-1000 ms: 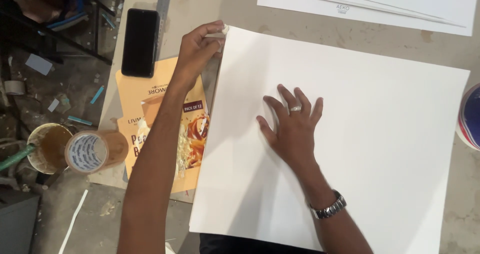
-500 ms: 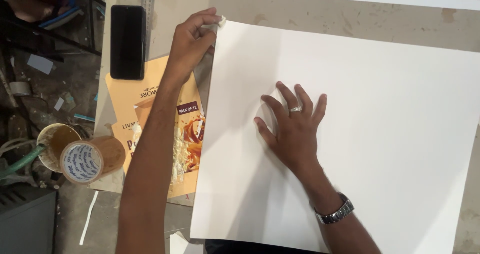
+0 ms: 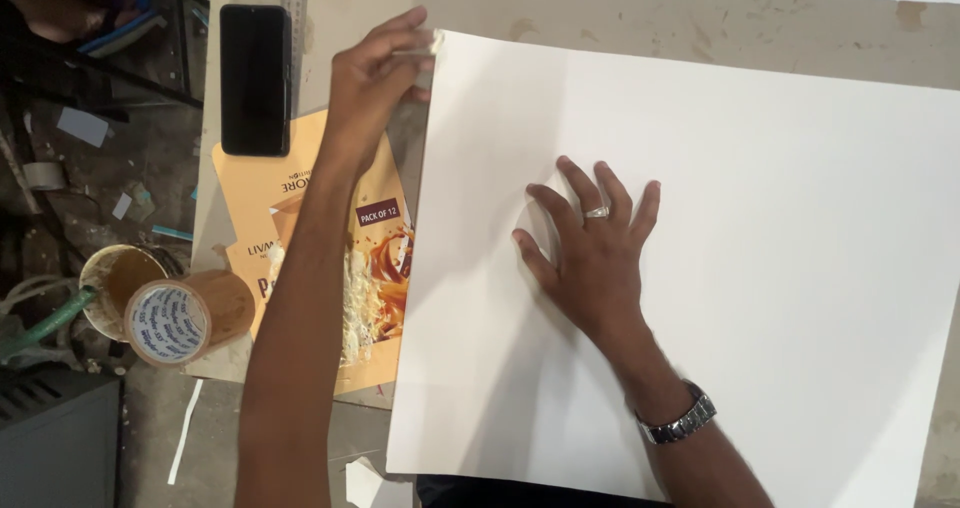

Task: Handling and organizing large white paper sheets on a cluttered work surface.

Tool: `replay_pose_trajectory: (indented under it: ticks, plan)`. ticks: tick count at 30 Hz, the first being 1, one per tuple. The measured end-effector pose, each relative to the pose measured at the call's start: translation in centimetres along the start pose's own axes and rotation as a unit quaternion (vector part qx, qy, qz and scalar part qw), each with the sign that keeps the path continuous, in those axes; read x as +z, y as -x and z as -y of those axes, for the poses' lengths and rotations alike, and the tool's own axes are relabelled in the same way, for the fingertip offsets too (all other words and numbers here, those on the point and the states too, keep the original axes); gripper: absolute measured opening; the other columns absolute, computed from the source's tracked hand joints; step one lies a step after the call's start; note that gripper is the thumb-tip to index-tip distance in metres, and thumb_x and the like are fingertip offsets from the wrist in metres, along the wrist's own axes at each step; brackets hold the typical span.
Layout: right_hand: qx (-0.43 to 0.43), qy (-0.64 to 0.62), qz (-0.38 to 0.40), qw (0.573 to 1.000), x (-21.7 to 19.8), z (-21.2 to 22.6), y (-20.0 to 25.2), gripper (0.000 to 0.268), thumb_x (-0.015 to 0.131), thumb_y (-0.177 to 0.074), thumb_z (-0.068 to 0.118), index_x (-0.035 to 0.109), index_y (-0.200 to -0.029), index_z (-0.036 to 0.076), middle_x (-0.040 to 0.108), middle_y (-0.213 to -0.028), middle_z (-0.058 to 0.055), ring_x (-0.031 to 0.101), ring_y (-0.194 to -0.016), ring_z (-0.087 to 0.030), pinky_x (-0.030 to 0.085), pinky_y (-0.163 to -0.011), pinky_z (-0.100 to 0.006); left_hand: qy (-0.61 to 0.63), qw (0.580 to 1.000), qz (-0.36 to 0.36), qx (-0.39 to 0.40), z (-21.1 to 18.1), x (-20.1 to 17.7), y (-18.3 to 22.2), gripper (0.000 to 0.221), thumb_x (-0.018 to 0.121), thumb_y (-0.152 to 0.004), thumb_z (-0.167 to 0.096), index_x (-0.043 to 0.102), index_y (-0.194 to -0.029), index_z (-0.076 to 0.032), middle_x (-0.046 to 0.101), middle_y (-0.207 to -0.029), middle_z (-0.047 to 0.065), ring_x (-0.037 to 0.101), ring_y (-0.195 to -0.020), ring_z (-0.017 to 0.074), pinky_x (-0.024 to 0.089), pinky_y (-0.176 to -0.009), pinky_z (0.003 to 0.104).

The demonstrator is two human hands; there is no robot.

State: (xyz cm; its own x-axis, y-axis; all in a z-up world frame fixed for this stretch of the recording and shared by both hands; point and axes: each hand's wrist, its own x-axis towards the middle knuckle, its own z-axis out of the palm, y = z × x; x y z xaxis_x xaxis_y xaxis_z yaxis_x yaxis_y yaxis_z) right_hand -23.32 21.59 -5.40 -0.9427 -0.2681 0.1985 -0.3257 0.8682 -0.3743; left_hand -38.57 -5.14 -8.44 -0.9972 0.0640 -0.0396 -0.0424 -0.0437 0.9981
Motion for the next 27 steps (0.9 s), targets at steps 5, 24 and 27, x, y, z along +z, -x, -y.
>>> replay_pose_trajectory:
  ticks: [5, 24, 27]
  plan:
    - [0.005, -0.003, -0.001, 1.0, -0.2, 0.2, -0.1, 0.047, 0.076, -0.091, 0.041, 0.066, -0.132, 0.019, 0.049, -0.153, -0.006, 0.034, -0.145, -0.036, 0.012, -0.117, -0.077, -0.017, 1.0, 0.013, 0.012, 1.2, 0.0, -1.8, 0.024, 0.063, -0.095, -0.002, 0.074, -0.116, 0.0, 0.049, -0.156, 0.018, 0.074, -0.103, 0.0129, 0.064, -0.076, 0.025]
    - [0.004, -0.001, 0.002, 1.0, -0.2, 0.2, 0.0, 0.047, 0.075, -0.093, 0.042, 0.066, -0.132, 0.018, 0.05, -0.153, -0.006, 0.032, -0.146, -0.035, 0.012, -0.117, -0.077, -0.064, 0.998, 0.012, 0.01, 1.1, -0.1, -2.9, 0.025, 0.061, -0.09, -0.005, 0.076, -0.109, 0.002, 0.044, -0.159, 0.022, 0.072, -0.088, 0.016, 0.062, -0.067, 0.028]
    - [0.005, 0.001, 0.008, 1.0, -0.3, 0.2, -0.1, 0.048, 0.075, -0.092, 0.042, 0.065, -0.132, 0.018, 0.049, -0.153, -0.007, 0.032, -0.146, -0.036, 0.012, -0.116, -0.077, -0.018, 1.0, 0.005, 0.015, -0.2, 0.1, -3.3, 0.026, 0.057, -0.094, -0.006, 0.075, -0.112, -0.001, 0.043, -0.161, 0.019, 0.074, -0.096, 0.0161, 0.063, -0.069, 0.029]
